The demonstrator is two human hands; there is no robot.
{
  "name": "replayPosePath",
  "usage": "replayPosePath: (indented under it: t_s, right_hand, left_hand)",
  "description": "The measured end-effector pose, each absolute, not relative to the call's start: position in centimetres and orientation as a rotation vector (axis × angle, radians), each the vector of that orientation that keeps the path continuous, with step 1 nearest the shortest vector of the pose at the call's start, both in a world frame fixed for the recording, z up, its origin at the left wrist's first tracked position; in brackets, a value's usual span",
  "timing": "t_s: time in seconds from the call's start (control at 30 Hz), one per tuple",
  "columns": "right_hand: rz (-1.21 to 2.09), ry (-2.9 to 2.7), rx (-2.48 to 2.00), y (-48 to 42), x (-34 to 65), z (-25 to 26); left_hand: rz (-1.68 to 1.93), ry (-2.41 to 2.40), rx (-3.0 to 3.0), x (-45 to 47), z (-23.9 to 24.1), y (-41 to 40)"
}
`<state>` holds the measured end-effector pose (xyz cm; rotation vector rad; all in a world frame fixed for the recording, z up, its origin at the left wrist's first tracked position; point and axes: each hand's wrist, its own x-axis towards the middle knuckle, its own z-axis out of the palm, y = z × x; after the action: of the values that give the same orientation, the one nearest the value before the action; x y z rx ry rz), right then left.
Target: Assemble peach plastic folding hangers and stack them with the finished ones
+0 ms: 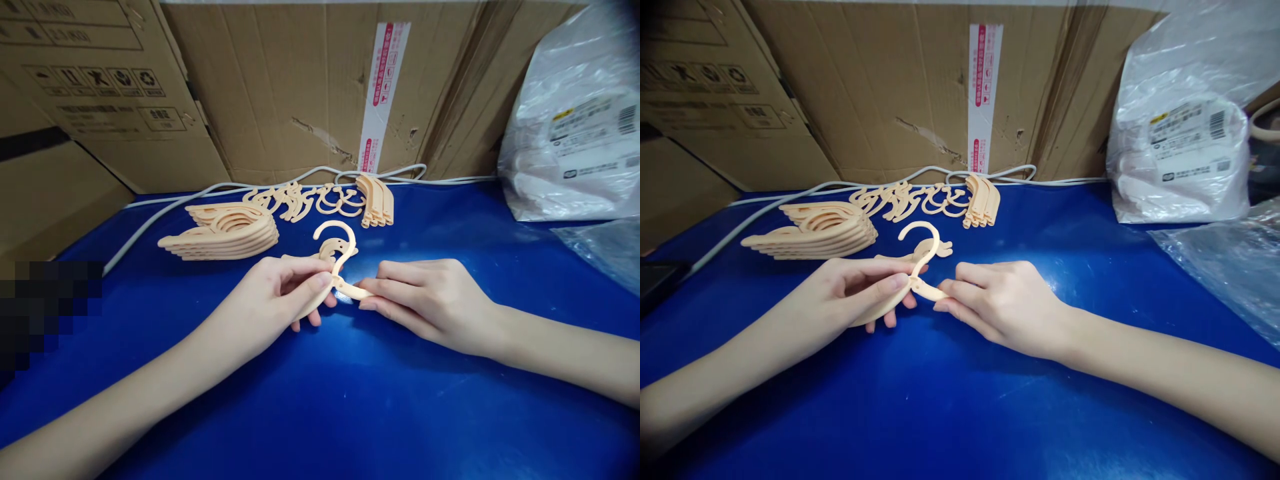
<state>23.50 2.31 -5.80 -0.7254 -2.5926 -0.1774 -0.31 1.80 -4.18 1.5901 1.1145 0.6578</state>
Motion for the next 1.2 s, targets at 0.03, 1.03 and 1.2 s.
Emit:
replayPosePath:
  t_s: [0.03,1.03,1.2]
  right_hand:
    - [-0.172,-2.594,-0.728,2.31,23.51,-5.83]
    - [0.055,-2.559,-0.778,2.85,23.67,-5.81]
    - [-0.016,-2.511,-0.819,3.05,23.89,-5.78]
  left_hand:
    - [0.658,1.116,1.587,-0.32,-4.25,1.8]
    - [0.519,1.208,2.718,-0.9,-4.08,0.95]
    - [0.46,1.288,2.853,-1.03,-4.29,0.88]
